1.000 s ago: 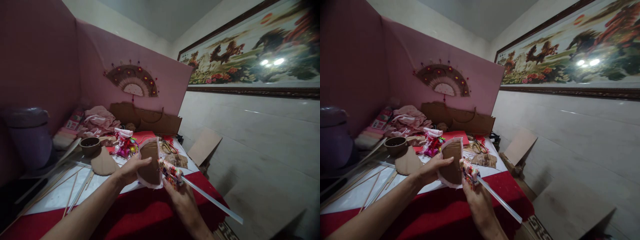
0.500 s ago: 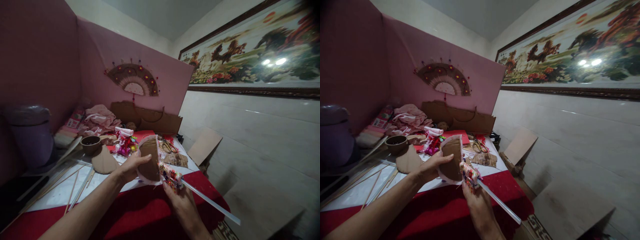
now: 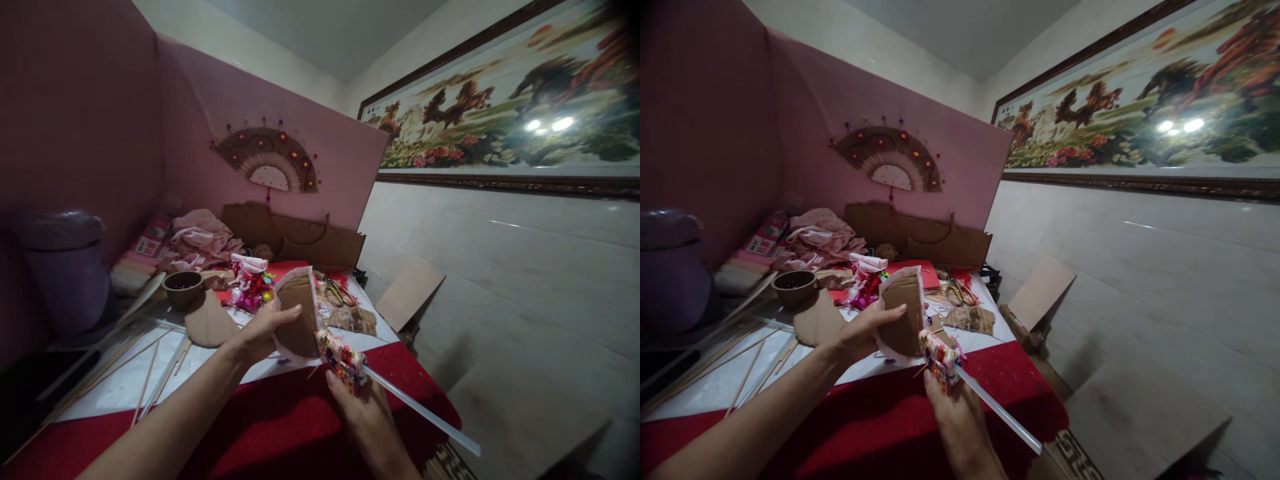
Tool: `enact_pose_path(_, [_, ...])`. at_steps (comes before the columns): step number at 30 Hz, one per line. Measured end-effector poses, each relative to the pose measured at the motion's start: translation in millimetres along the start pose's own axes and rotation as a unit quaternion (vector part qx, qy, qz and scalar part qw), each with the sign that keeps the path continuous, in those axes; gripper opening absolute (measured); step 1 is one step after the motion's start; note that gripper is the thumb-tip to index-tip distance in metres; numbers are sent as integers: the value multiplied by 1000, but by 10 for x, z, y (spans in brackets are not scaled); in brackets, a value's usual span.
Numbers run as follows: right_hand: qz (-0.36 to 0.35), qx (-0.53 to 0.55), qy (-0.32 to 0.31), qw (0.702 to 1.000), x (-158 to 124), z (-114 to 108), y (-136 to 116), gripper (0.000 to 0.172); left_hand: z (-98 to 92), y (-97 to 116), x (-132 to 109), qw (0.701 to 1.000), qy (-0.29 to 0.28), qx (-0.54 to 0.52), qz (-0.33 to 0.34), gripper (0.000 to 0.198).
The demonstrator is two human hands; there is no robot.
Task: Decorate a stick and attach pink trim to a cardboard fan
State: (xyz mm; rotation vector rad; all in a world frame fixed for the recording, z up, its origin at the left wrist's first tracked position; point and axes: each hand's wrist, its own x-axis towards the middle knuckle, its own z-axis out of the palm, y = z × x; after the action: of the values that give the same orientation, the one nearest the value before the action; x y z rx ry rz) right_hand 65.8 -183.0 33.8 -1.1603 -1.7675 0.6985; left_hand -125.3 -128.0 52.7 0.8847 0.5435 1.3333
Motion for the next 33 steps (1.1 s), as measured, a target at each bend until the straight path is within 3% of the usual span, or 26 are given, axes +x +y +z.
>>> enact_pose_path(8, [-24, 12, 6, 1000, 79, -43, -121, 32, -1, -13, 3, 999, -20, 17, -18, 37])
enact_pose_path(13, [-47, -1, 9, 999, 149, -64, -226, 27, -17, -38, -4, 999, -35, 10, -20, 43])
enact_pose_path(21, [-23, 3, 3, 1000, 23, -28, -72, 26, 15, 3, -19, 1000, -4, 12, -8, 51])
enact_pose_path(28, [-34, 7, 15, 999, 84, -43, -148, 25, 6, -9, -21, 1000, -14, 2, -19, 52])
enact_pose_path(33, [-15, -4, 5, 1000, 32, 3, -14, 29, -10, 18, -5, 1000, -8, -14, 1, 54])
